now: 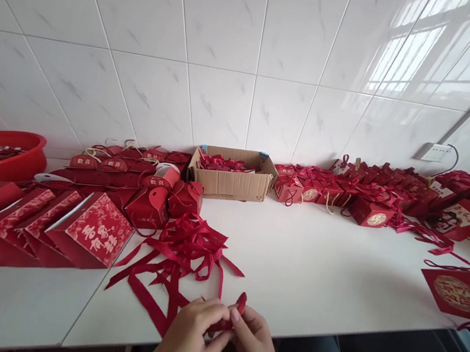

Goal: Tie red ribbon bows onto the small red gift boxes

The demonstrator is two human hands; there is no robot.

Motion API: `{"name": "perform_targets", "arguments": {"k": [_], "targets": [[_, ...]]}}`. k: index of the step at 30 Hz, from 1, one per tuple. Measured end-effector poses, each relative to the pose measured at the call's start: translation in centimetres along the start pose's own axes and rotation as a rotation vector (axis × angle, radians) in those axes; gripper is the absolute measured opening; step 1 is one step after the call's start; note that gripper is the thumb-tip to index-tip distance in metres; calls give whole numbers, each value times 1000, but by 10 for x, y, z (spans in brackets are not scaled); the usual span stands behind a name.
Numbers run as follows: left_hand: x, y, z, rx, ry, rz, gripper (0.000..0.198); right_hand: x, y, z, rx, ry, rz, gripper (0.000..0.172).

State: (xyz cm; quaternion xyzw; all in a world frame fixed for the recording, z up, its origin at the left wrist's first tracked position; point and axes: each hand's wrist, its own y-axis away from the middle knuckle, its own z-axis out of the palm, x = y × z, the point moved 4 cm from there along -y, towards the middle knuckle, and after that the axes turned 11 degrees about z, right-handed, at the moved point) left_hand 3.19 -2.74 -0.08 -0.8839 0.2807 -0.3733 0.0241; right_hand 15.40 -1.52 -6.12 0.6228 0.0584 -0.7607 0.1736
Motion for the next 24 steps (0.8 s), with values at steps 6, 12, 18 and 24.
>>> {"name": "perform_targets", "arguments": {"k": [6,12,18,24], "targets": [[-12,16,-4,25,50,-27,14,2,-1,-35,181,-334,72,30],[-43,14,-39,40,62,-100,28,-16,19,-115,390,-636,-19,14],[-115,-16,-126,628,-480,-247,47,-11,60,-153,425,-797,61,20],[-170,-43,-162,545,-887,-687,78,14,72,-152,563,-686,231,52]]}}
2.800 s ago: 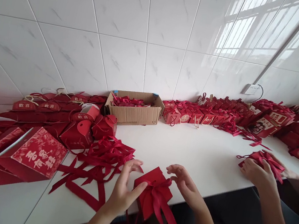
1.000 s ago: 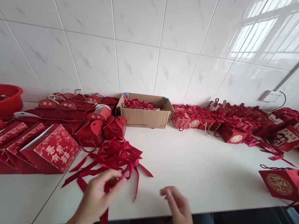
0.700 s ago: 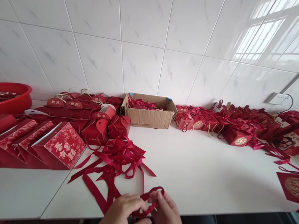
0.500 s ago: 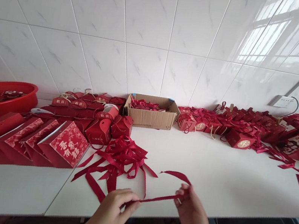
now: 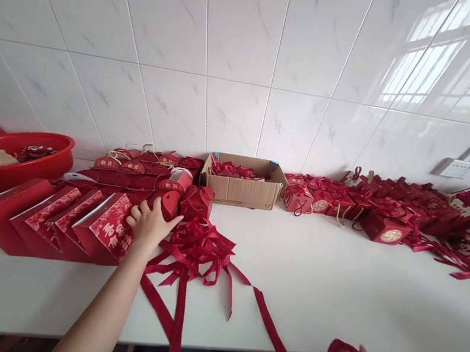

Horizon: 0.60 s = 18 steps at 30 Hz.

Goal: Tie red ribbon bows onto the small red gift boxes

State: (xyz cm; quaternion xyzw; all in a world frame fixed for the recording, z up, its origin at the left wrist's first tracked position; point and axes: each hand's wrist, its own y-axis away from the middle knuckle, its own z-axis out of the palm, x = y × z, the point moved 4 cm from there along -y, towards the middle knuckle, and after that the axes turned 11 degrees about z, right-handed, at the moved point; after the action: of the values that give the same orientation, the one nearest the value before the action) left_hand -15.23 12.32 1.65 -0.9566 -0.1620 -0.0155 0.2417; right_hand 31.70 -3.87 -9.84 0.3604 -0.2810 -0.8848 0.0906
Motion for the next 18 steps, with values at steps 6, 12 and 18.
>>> {"name": "perform_targets", "arguments": {"k": [6,12,18], "targets": [[-3,4,5,127,15,-30,59,0,2,6,-59,345,-58,53],[2,16,-32,444,222,104,58,4,5,4,28,385,-65,45],[62,74,-90,542,574,412,63,11,8,0,212,305,-98,48]]}}
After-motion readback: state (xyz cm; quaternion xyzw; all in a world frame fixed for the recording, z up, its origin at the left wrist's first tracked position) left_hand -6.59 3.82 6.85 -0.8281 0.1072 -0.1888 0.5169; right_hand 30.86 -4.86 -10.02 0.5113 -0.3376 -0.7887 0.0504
